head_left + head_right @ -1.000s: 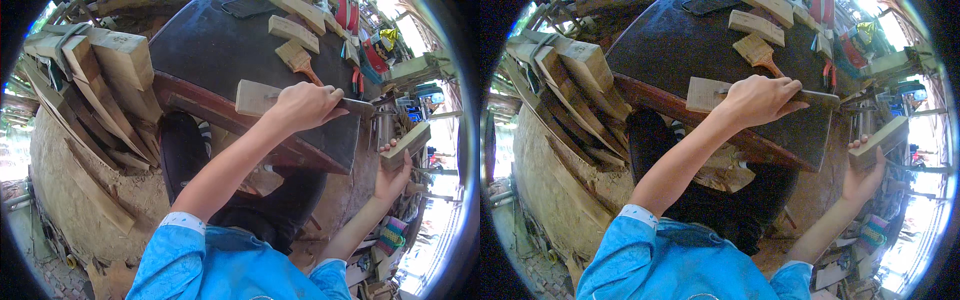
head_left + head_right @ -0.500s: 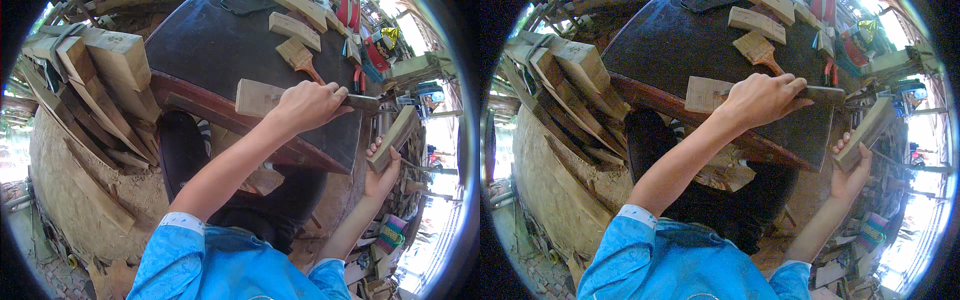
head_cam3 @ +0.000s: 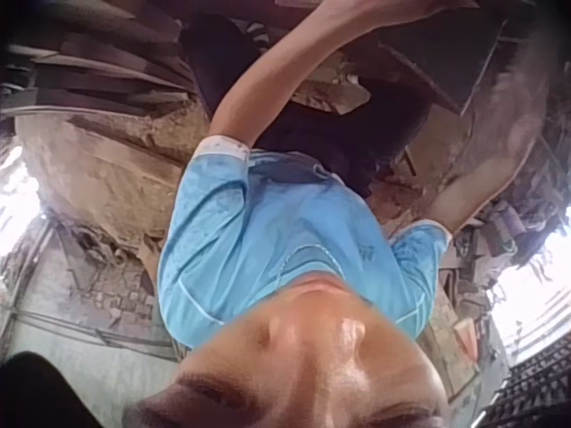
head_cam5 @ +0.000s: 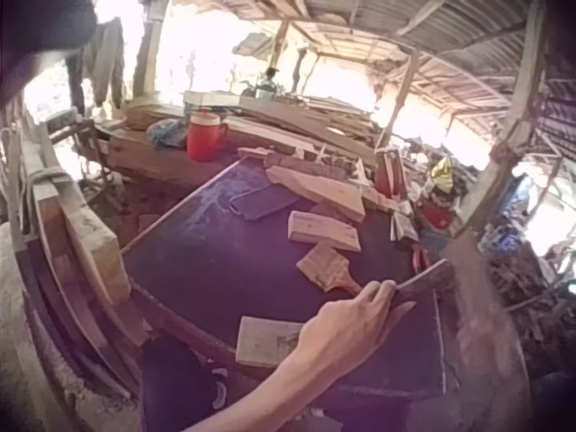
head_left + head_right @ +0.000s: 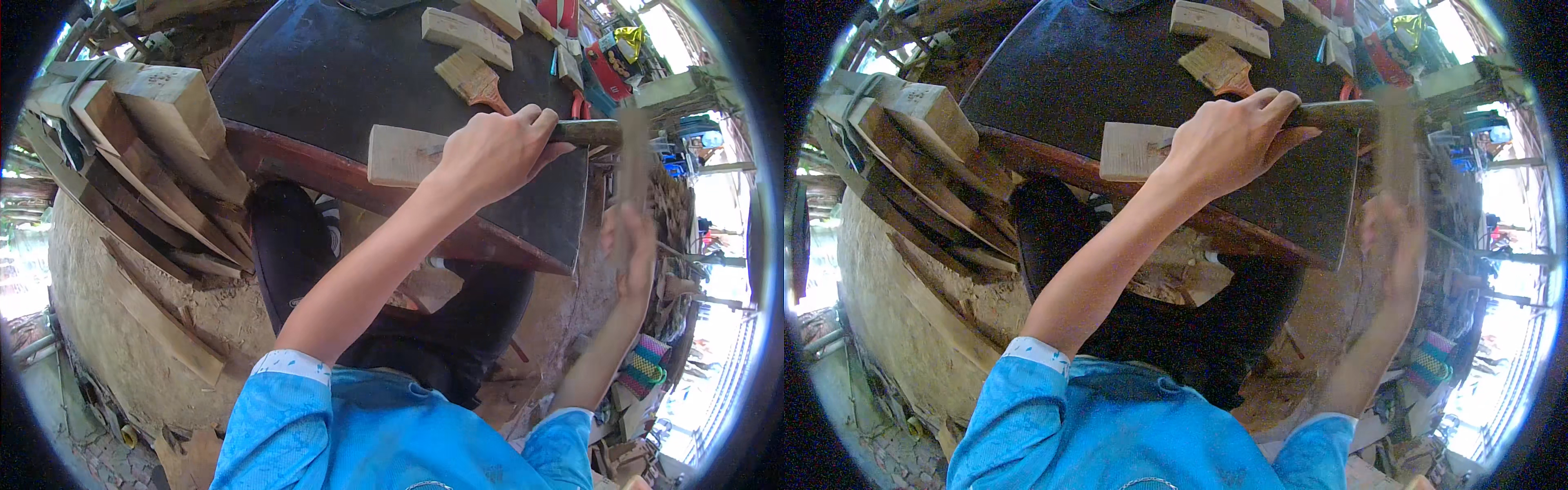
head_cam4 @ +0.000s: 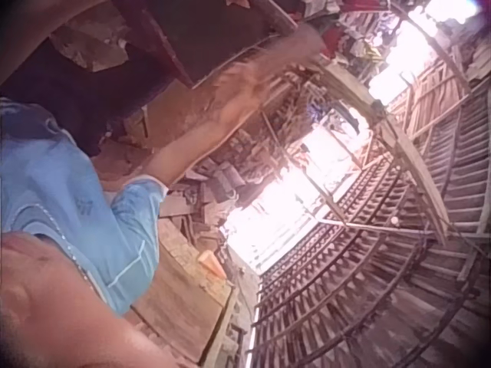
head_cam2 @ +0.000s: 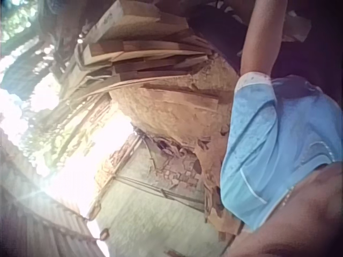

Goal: Use a chisel and a wooden mallet to carve out or mortise a piece of wood on a workbench.

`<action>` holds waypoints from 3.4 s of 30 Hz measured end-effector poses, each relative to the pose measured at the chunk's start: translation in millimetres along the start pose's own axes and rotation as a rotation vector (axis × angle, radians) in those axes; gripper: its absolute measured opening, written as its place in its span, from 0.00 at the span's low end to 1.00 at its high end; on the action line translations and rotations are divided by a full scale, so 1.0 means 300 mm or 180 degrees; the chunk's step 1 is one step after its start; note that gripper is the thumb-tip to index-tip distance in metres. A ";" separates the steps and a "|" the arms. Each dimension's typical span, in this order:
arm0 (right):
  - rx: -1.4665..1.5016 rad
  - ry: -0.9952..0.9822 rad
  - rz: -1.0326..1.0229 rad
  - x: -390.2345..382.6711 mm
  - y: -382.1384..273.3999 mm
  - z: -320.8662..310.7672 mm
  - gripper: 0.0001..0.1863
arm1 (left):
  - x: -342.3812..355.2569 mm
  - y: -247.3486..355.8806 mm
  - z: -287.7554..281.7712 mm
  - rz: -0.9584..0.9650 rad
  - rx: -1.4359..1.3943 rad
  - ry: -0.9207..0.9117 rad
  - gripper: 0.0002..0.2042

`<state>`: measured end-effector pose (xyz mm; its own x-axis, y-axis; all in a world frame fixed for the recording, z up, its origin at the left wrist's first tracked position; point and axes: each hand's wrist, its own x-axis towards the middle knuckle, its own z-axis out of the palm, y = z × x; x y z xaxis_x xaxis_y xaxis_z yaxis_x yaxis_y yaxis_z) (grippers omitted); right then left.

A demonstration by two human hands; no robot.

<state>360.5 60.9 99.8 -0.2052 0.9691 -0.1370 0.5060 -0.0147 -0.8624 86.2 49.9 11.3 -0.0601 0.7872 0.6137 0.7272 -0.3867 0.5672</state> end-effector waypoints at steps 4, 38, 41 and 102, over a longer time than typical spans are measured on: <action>0.1874 0.0547 -0.0273 0.000 -0.059 -0.001 0.17 | 0.008 0.002 0.012 0.0023 -0.0110 0.0177 0.21; -0.0270 -0.0313 -0.0316 0.064 0.069 0.123 0.15 | -0.005 -0.009 -0.042 -0.0564 -0.0183 -0.0160 0.22; 0.1079 0.0045 -0.0499 0.089 0.108 0.076 0.16 | -0.004 0.010 -0.028 -0.0403 -0.0047 0.0014 0.22; 0.1772 0.1479 -0.0768 -0.067 0.198 -0.020 0.23 | 0.009 0.014 -0.016 0.0226 -0.0576 -0.0201 0.25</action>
<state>399.7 42.1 54.3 0.1793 0.9634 0.1994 -0.0306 0.2080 -0.9776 86.0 48.0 18.0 0.0340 0.7813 0.6232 0.5930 -0.5177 0.6167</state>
